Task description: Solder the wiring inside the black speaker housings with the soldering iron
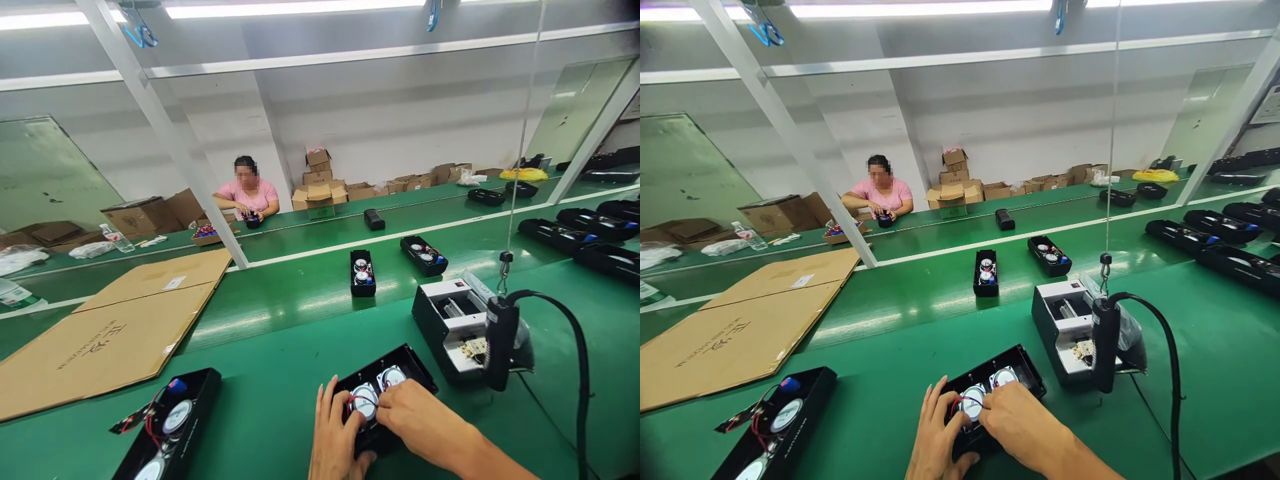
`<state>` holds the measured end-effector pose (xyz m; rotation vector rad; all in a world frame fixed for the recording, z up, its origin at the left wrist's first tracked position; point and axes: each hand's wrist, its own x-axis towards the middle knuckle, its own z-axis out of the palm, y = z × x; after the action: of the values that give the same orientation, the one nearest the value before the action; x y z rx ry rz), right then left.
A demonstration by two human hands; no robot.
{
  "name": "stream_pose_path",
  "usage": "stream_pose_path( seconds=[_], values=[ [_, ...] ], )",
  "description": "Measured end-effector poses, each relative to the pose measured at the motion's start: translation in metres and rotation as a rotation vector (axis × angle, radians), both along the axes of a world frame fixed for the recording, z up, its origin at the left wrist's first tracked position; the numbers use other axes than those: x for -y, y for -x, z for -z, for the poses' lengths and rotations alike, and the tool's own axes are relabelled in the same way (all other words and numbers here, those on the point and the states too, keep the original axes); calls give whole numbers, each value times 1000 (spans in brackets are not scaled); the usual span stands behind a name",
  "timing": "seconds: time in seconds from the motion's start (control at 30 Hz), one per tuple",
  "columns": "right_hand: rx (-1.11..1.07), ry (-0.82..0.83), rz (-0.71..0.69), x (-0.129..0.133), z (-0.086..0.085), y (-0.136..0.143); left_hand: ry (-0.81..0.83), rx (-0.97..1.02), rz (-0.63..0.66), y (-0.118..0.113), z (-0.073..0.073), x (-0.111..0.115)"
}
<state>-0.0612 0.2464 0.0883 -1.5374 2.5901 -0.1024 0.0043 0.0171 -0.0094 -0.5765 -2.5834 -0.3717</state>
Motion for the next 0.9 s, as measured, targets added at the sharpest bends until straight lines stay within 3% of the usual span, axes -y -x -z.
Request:
stream_pose_path(
  seconds=[0.1, 0.23, 0.5, 0.6, 0.7, 0.8, 0.9],
  values=[
    [22, -45, -5, 2, -8, -1, -57, 36, -69, -4, 2, -15],
    [88, -55, 10, -1, -11, 0, -187, 66, -160, -7, -6, -32],
    [241, 103, 78, -4, -12, 4, -218, 117, -132, -8, -23, -35],
    [275, 105, 91, -3, -12, -2, -254, 331, -82, 1, -41, -29],
    [259, 31, 127, 5, -16, 1, -360, 615, -95, 23, -70, -20],
    [269, -2, 197, 19, -24, 25, -434, 776, -58, 52, -95, -5],
    [395, -3, 200, 32, -30, 59, -436, 873, -8, 76, -106, 7]
  ],
)
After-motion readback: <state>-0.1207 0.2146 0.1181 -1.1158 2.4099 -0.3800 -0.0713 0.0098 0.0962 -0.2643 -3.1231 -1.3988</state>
